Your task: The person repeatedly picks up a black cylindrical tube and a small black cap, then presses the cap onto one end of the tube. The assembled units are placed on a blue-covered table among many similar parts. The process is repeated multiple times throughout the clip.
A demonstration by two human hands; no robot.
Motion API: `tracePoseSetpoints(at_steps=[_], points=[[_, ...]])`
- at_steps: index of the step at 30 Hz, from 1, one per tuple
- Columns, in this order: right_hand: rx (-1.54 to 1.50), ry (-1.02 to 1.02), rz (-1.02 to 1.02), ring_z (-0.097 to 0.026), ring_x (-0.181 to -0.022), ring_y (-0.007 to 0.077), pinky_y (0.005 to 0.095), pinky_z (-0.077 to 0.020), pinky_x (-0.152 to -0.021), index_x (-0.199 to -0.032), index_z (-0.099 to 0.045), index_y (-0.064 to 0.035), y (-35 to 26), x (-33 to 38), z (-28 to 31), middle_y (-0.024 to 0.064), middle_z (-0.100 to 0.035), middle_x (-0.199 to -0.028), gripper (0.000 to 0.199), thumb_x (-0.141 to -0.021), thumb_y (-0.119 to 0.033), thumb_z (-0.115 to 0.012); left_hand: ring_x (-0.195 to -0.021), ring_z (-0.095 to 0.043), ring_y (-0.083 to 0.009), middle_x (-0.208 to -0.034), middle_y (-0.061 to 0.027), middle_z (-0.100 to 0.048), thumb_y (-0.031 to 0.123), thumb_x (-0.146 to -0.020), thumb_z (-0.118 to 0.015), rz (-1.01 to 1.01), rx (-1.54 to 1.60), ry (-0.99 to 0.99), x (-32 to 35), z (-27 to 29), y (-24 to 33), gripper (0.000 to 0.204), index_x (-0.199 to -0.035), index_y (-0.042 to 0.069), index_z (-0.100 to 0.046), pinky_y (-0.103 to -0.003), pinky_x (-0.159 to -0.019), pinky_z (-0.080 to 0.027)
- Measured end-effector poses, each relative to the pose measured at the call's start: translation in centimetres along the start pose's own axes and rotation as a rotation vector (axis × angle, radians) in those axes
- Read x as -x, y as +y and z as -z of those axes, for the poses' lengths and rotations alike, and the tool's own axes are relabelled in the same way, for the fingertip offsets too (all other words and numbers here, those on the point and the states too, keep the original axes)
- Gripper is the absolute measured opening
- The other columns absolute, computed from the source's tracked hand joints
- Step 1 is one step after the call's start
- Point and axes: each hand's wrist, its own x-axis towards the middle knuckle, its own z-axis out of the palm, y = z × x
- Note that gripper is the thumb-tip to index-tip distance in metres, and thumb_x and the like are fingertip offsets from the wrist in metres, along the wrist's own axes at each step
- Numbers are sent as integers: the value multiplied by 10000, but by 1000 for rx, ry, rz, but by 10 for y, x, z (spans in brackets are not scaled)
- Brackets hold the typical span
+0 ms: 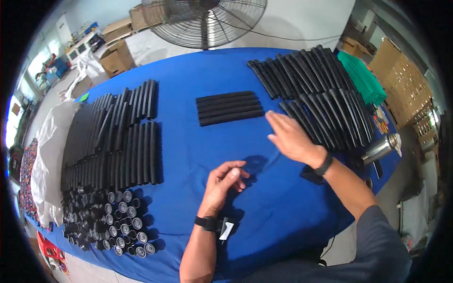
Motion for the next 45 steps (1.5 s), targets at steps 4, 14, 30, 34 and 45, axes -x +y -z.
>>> tracePoseSetpoints(at_steps=[4,14,30,34,45], points=[[85,-22,66,-427,-1422,441,515,-328,-1191,-1488,-393,106,-10,-48,-64,316,-430,-1526,630,-983,-202,-610,-733,-661,-154,-1008,-131,-715,342,-1014,-647,11,9,-13,-2,-5,1,447,-1290,-10,-634,-287,-678,-550],[-28,33,29,-575,-1110,367,467,-460,-982,-1366,-537,38,-45,-51,-48,203,-609,-1179,576,-893,-221,-739,-602,-601,-100,-766,-58,-681,338,-1021,-650,-22,25,72,-1,-1,4,349,-1046,-3,-718,-238,-565,-480],[-421,-201,-292,-561,-785,312,432,-463,-728,-1073,-602,-20,-87,67,-32,113,-547,-830,393,-810,-226,-810,-504,-547,-74,-635,-33,-634,303,-963,-736,-125,121,76,-1,1,-3,319,-806,29,-689,-224,-448,-405],[-456,-126,-337,-551,-809,305,431,-445,-767,-1060,-607,-27,-89,68,-41,105,-545,-840,370,-809,-214,-803,-534,-563,-75,-661,-21,-640,271,-965,-738,-140,95,84,1,0,7,271,-829,41,-687,-225,-469,-420],[-533,-23,-302,-530,-849,280,409,-420,-814,-1078,-609,-19,-81,83,-51,100,-548,-878,342,-855,-214,-781,-681,-585,-72,-777,-29,-669,106,-929,-757,-204,-992,881,188,20,95,120,-938,-6,-717,-251,-603,-465]])
